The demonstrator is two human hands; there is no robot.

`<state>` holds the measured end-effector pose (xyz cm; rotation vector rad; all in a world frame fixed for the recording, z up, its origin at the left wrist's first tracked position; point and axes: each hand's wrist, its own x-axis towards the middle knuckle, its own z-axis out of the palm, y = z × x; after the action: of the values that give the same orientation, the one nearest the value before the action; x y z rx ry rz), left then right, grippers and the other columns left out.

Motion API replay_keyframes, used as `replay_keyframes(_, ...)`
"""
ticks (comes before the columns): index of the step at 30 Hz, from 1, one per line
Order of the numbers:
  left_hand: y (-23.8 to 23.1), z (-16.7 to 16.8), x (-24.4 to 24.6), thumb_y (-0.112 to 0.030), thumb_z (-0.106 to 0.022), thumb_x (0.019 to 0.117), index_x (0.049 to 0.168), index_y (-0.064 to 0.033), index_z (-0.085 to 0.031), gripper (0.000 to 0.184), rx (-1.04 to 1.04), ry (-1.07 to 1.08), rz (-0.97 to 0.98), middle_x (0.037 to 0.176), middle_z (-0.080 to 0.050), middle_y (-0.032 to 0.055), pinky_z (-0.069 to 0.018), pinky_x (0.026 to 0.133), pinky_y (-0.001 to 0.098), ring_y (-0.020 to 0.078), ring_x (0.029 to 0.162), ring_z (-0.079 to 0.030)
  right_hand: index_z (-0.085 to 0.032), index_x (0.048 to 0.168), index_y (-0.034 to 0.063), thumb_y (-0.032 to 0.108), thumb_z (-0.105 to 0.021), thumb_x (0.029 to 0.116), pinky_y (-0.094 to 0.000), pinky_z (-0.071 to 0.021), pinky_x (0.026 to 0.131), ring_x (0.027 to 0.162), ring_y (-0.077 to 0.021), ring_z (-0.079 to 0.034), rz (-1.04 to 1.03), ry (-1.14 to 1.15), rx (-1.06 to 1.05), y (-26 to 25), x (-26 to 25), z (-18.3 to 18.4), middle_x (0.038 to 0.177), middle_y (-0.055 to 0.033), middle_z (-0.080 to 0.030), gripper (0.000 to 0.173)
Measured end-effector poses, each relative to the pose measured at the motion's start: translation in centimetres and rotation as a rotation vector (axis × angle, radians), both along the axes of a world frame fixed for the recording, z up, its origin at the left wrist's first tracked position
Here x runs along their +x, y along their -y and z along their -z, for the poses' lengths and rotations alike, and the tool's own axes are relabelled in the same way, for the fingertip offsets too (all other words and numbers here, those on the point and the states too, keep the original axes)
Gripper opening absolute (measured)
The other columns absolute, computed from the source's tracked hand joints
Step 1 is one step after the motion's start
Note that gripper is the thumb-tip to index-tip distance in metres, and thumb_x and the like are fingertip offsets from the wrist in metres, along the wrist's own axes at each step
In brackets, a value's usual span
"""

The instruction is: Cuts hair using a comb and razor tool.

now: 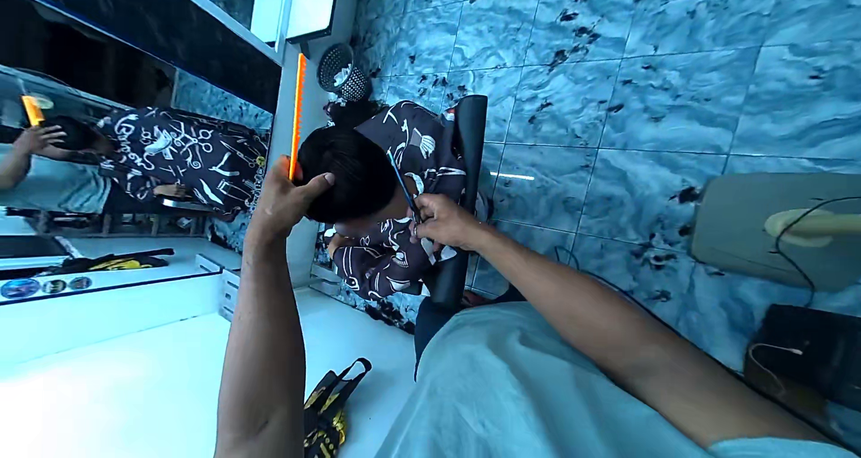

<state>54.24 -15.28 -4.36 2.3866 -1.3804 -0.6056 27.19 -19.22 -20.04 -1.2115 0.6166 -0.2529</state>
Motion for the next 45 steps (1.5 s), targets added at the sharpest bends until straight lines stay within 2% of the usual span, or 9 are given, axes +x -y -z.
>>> replay_keyframes(3,-0.2,-2.7,-3.2,-0.061,-0.052,0.1003,0.11,0.0086,-0.061,0.071,0.031,0.355,-0.118,0.105,-0.063,0.0307,-0.0472,0.091,0.0684,0.0463,0.102,-0.063,-0.06,0.121,0.0027,0.014,-0.079,0.0872,-0.0435,-0.0572,0.056,0.074,-0.0242,-0.067,0.057,0.043,0.018,2.3,-3.2,-0.2,0.095,-0.0126,-0.067,0.041)
replay_keyframes(7,-1.1,-3.2,-10.2,-0.056,-0.009,0.1089,0.104,0.003,-0.061,0.079,0.009,0.354,-0.197,0.077,-0.062,0.0221,-0.0557,0.06,0.0602,0.037,0.063,-0.065,-0.059,0.123,0.0044,0.011,-0.075,0.0869,-0.0504,-0.0626,0.067,0.09,-0.0272,-0.072,0.263,0.067,-0.08,7.4,-6.2,0.2,0.107,-0.0116,-0.071,0.04)
replay_keyframes(14,-7.9,2.7,-14.9,-0.042,-0.038,0.1097,0.118,-0.0046,-0.067,0.048,0.457,0.321,0.183,0.09,-0.071,0.018,-0.0571,0.072,0.06,0.0369,0.081,-0.071,-0.052,0.129,0.007,0.012,-0.071,0.0903,-0.0477,-0.0625,0.063,0.09,-0.0271,-0.072,0.445,0.024,-0.114,11.0,-7.2,0.0,0.113,-0.0105,-0.069,0.044)
replay_keyframes(21,-8.9,2.2,-11.6,-0.041,-0.063,0.0962,0.119,-0.0136,-0.077,0.038,-0.008,0.776,0.438,0.088,-0.073,0.0095,-0.0516,0.069,0.0482,0.0276,0.078,-0.068,-0.067,0.122,0.0018,0.004,-0.057,0.0953,-0.0522,-0.0586,0.087,0.099,-0.0303,-0.071,0.314,-0.002,-0.753,7.7,-2.4,2.9,0.111,-0.0162,-0.071,0.028)
replay_keyframes(28,-6.2,0.8,-11.0,-0.039,-0.067,0.0961,0.12,-0.0133,-0.077,0.036,-0.133,0.854,0.37,0.076,-0.064,0.0075,-0.0475,0.066,0.0448,0.0256,0.07,-0.062,-0.065,0.124,0.0114,0.035,-0.087,0.074,-0.0623,-0.0469,0.085,0.115,-0.0379,-0.06,-0.185,-0.006,-1.341,14.2,1.4,2.2,0.121,-0.0149,-0.062,0.06)
replay_keyframes(34,-5.3,0.5,-10.9,-0.04,-0.068,0.0961,0.122,-0.0137,-0.076,0.037,-0.19,0.835,0.377,0.078,-0.064,0.0074,-0.0467,0.069,0.0444,0.0248,0.073,-0.061,-0.069,0.123,0.0083,0.0,-0.062,0.0901,-0.0545,-0.0571,0.088,0.103,-0.0328,-0.071,-0.191,0.131,-1.202,14.4,0.9,1.5,0.114,-0.0141,-0.071,0.034)
replay_keyframes(38,-4.6,-0.1,-11.0,-0.039,-0.067,0.0967,0.122,-0.0138,-0.076,0.037,-0.209,0.826,0.386,0.079,-0.063,0.0074,-0.0455,0.069,0.0436,0.0243,0.074,-0.061,-0.064,0.126,0.007,0.024,-0.081,0.0814,-0.0521,-0.0555,0.085,0.103,-0.0326,-0.065,-0.225,0.12,-1.178,14.7,1.0,1.1,0.118,-0.0144,-0.062,0.05)
replay_keyframes(42,-4.1,-0.5,-10.9,-0.039,-0.068,0.0963,0.123,-0.0141,-0.076,0.037,-0.207,0.849,0.401,0.08,-0.064,0.0072,-0.0457,0.071,0.0434,0.0244,0.076,-0.061,-0.071,0.119,0.0089,0.0,-0.064,0.0887,-0.0514,-0.0571,0.088,0.099,-0.0299,-0.071,-0.198,0.134,-1.161,15.1,0.9,0.1,0.109,-0.0121,-0.072,0.032)
replay_keyframes(45,-3.9,-0.7,-10.9,-0.039,-0.068,0.0961,0.123,-0.0145,-0.075,0.037,-0.2,0.862,0.409,0.08,-0.064,0.0073,-0.0452,0.07,0.0432,0.0245,0.076,-0.061,-0.067,0.122,0.0097,0.008,-0.072,0.0846,-0.0515,-0.0573,0.083,0.096,-0.03,-0.068,-0.227,0.093,-1.182,15.4,0.9,-0.3,0.11,-0.0117,-0.066,0.037)
